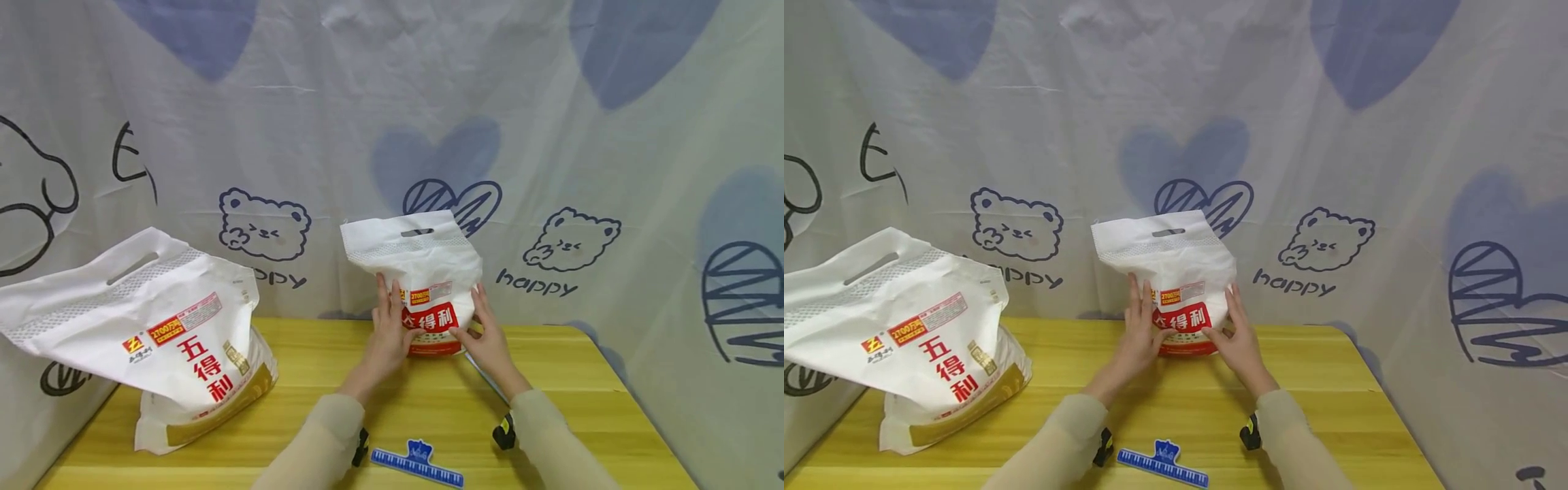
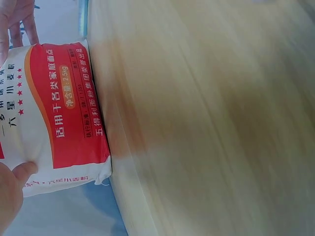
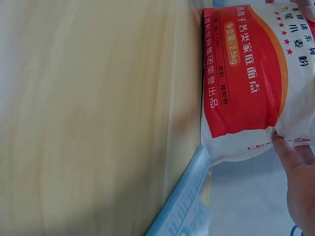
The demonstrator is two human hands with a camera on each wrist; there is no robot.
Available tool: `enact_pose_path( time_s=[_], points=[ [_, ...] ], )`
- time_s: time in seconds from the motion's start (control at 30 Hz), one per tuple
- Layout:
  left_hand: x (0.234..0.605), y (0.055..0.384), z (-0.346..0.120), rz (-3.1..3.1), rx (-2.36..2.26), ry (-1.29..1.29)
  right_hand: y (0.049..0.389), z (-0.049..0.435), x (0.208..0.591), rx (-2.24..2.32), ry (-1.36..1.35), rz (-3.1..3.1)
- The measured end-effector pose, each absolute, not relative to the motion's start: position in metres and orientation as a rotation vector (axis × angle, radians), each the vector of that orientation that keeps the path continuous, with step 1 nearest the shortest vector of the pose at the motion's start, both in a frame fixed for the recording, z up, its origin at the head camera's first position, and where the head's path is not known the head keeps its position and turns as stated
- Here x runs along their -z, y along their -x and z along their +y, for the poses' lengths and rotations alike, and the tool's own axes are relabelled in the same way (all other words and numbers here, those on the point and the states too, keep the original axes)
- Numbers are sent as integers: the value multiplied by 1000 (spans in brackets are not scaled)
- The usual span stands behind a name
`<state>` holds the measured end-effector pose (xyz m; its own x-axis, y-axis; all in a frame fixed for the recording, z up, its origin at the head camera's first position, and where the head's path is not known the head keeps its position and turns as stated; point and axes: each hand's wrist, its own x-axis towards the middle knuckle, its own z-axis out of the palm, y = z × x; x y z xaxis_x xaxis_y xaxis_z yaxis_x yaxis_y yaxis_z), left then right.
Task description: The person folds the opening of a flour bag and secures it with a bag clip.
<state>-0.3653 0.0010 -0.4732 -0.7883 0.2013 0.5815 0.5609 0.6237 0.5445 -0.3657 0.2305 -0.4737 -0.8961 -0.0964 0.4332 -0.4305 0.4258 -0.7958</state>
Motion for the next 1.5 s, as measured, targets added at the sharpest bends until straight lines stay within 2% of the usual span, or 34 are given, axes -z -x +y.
enact_pose_path(
  time_s=[0.57,1.13,1.5],
  points=[
    [475,366,22,-2344,1022,629,360,250,476,-1430,-420,-2345],
    [464,355,1,-2333,874,638,347,250,468,-1316,-354,-2324],
    [440,353,-16,-2022,758,707,333,250,441,-1265,-291,-2199]
  ],
)
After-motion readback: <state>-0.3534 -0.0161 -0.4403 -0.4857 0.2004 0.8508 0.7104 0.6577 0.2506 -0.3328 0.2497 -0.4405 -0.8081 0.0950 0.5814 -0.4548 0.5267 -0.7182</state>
